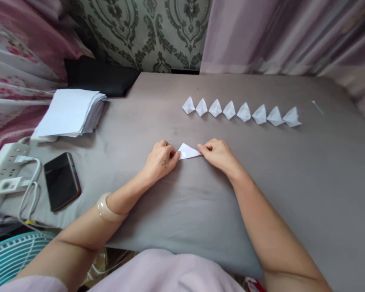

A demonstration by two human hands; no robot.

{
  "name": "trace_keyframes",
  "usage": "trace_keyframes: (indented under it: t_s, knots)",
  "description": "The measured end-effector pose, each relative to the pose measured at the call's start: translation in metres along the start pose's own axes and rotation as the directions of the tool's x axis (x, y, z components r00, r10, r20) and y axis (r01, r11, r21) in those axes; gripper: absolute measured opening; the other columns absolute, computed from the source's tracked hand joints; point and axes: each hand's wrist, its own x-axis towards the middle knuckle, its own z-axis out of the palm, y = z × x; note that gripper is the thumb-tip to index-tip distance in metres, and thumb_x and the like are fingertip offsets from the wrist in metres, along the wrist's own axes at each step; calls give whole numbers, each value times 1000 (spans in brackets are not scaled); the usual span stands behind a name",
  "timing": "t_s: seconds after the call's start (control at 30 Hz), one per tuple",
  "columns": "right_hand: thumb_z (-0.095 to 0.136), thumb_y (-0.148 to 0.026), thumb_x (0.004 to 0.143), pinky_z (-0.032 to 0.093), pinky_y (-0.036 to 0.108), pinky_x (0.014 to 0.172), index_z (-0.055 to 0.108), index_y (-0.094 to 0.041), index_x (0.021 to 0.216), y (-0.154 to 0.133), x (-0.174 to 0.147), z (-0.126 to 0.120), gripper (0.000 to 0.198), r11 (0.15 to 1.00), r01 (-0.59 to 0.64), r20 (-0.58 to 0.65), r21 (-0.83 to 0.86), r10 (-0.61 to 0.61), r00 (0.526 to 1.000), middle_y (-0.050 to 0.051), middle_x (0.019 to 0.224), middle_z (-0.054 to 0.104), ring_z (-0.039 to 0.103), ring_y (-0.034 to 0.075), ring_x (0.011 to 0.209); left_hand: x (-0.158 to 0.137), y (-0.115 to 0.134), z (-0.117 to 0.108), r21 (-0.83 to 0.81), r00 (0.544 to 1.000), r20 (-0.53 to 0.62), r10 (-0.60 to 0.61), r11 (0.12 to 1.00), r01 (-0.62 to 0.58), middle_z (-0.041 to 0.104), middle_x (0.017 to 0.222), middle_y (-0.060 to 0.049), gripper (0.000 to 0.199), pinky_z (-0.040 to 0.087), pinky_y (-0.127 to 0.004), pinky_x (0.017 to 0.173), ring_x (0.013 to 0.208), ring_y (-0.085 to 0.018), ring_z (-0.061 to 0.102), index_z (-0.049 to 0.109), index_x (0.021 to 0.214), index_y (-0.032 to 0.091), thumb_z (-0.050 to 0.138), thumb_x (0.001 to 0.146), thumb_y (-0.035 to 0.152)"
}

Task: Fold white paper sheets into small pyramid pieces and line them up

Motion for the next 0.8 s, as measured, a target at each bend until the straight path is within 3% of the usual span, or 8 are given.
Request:
trace_keyframes:
  t_s: [0.1, 0.3, 0.5, 0.8]
  knots:
    - [57, -47, 82, 39, 26, 52, 71, -18, 68, 1, 0, -12, 35, 990, -66, 77, 126, 57, 995, 5, 86, 68, 52, 10, 54, 1, 0, -1, -8, 1000, 6, -11, 1000, 11, 57, 98, -11, 26, 47, -37, 79, 99, -25, 52, 63, 78, 17, 48, 91, 34]
    - [69, -47, 72, 35, 23, 47, 70, -18, 68, 2, -4, -18, 30, 973, -88, 162, 214, 53, 985, 5, 77, 67, 50, 10, 56, 1, 0, 0, -6, 1000, -14, -2, 1000, 2, 57, 95, -11, 27, 48, -38, 83, 98, -25, 53, 64, 76, 16, 49, 90, 34]
    - [65, -35, 74, 42, 25, 62, 67, -18, 58, 4, -1, -6, 23, 999, 43, -1, -19, -43, 999, 4, 90, 69, 58, 14, 69, 0, -1, 1, 12, 1000, -21, 16, 1000, -16, 57, 98, -12, 29, 48, -39, 84, 98, -25, 54, 63, 77, 16, 46, 91, 34]
    - [59, -37, 81, 43, 32, 68, 67, -21, 65, 2, -3, 11, 24, 962, 15, -97, -271, -43, 994, 8, 95, 66, 60, 22, 80, -1, 1, 0, 30, 999, -18, 27, 999, -26, 57, 97, -13, 27, 46, -39, 89, 99, -25, 53, 63, 77, 15, 46, 92, 30]
